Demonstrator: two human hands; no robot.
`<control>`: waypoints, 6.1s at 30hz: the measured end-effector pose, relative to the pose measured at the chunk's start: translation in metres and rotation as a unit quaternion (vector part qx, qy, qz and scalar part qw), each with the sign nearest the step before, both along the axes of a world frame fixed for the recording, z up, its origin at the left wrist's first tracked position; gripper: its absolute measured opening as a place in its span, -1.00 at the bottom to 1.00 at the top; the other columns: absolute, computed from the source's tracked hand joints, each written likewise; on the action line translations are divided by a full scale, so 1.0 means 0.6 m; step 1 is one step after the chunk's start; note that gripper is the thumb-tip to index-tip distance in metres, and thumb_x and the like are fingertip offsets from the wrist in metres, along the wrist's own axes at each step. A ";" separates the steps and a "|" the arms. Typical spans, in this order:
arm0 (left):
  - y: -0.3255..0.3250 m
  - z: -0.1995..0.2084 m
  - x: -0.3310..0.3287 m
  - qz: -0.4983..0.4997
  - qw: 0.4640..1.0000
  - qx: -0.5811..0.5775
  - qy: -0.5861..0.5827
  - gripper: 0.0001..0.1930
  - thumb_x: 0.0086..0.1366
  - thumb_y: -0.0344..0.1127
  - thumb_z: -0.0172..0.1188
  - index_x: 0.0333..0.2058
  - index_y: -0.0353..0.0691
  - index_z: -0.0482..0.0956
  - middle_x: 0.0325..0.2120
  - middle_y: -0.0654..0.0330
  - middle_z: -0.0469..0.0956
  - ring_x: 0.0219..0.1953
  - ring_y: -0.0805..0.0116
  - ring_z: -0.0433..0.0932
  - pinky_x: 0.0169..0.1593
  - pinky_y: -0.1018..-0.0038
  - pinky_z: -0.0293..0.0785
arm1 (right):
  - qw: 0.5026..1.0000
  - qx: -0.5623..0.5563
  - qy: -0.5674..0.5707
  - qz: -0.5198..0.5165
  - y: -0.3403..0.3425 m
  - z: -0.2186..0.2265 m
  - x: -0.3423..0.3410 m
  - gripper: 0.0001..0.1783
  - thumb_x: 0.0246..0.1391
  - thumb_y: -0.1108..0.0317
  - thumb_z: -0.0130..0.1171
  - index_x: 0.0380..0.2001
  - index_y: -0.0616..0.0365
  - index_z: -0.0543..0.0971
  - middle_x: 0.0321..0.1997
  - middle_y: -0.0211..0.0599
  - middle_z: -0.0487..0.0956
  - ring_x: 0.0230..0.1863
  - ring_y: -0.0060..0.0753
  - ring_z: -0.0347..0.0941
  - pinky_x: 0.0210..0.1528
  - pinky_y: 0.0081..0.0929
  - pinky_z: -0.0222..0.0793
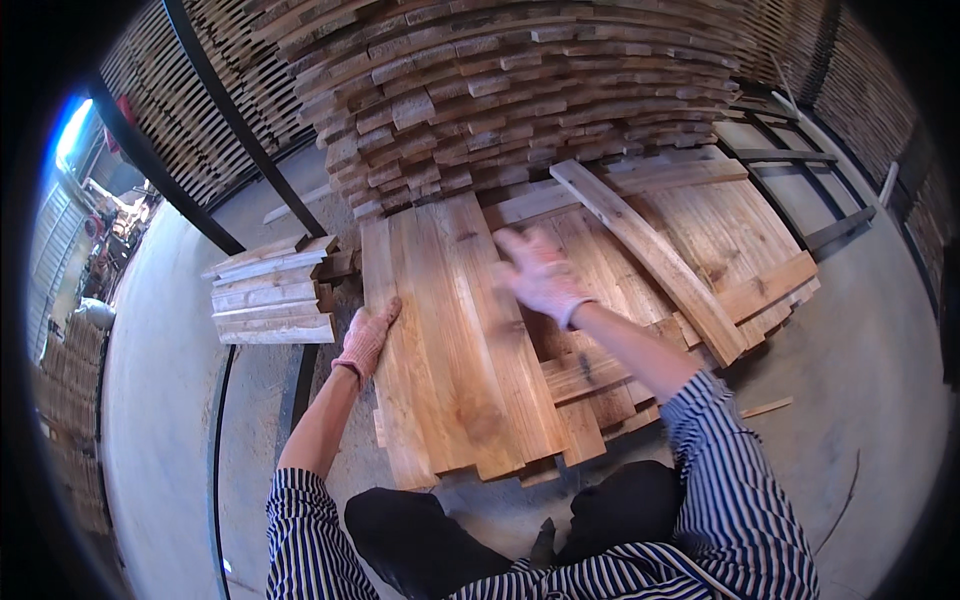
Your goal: The person sits on the floor in a workshop and repeatedly picks up wooden planks from a large pile. They place the planks onto a lower stack, arranging them one by one to build a neat pile.
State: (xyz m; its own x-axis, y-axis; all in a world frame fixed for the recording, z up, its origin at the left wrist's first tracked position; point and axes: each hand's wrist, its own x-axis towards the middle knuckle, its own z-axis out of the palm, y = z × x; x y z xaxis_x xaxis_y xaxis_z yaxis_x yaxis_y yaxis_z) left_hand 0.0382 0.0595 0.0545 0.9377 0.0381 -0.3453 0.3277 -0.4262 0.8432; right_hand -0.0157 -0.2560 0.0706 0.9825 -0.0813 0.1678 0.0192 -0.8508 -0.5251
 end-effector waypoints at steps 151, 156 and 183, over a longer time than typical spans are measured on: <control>0.157 0.076 -0.038 0.159 0.717 -0.662 -0.150 -0.22 0.39 0.45 -0.09 0.14 -0.21 0.42 -0.13 -0.15 0.62 -0.05 -0.04 0.61 0.14 0.07 0.56 | 0.890 0.014 0.262 0.372 0.231 0.199 -0.042 0.31 -0.04 -0.29 0.40 0.55 0.14 -0.05 0.25 0.30 0.46 0.19 0.12 0.51 0.21 -0.19 0.44; -0.145 0.119 -0.071 0.004 0.787 -0.604 -0.123 -0.20 0.34 0.39 0.14 0.22 -0.20 0.33 -0.06 -0.08 0.60 0.01 0.03 0.59 0.23 0.09 0.51 | 0.971 0.034 0.138 0.192 0.074 0.170 -0.114 0.11 0.09 -0.27 0.23 0.53 0.07 0.07 0.11 0.20 0.52 0.12 0.13 0.53 0.12 -0.12 0.47; -0.572 0.020 -0.096 -0.416 0.754 0.342 -0.376 0.07 0.26 0.40 0.17 0.42 -0.38 0.09 0.41 -0.30 0.12 0.53 -0.16 -0.06 0.57 0.02 -0.24 | 0.990 0.094 0.041 -0.096 -0.376 0.042 -0.165 -0.36 0.19 -0.08 0.19 0.31 -0.22 0.41 -0.22 -0.12 0.62 -0.25 -0.17 0.57 -0.14 -0.15 0.55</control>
State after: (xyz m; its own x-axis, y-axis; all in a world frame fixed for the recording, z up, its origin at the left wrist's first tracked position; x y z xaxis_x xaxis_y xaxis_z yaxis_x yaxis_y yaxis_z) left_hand -0.0195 -0.2837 0.0662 0.6563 -0.7432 0.1301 -0.7541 -0.6404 0.1458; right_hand -0.1146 -0.4818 0.0961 0.9557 -0.2898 0.0521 -0.1826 -0.7220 -0.6673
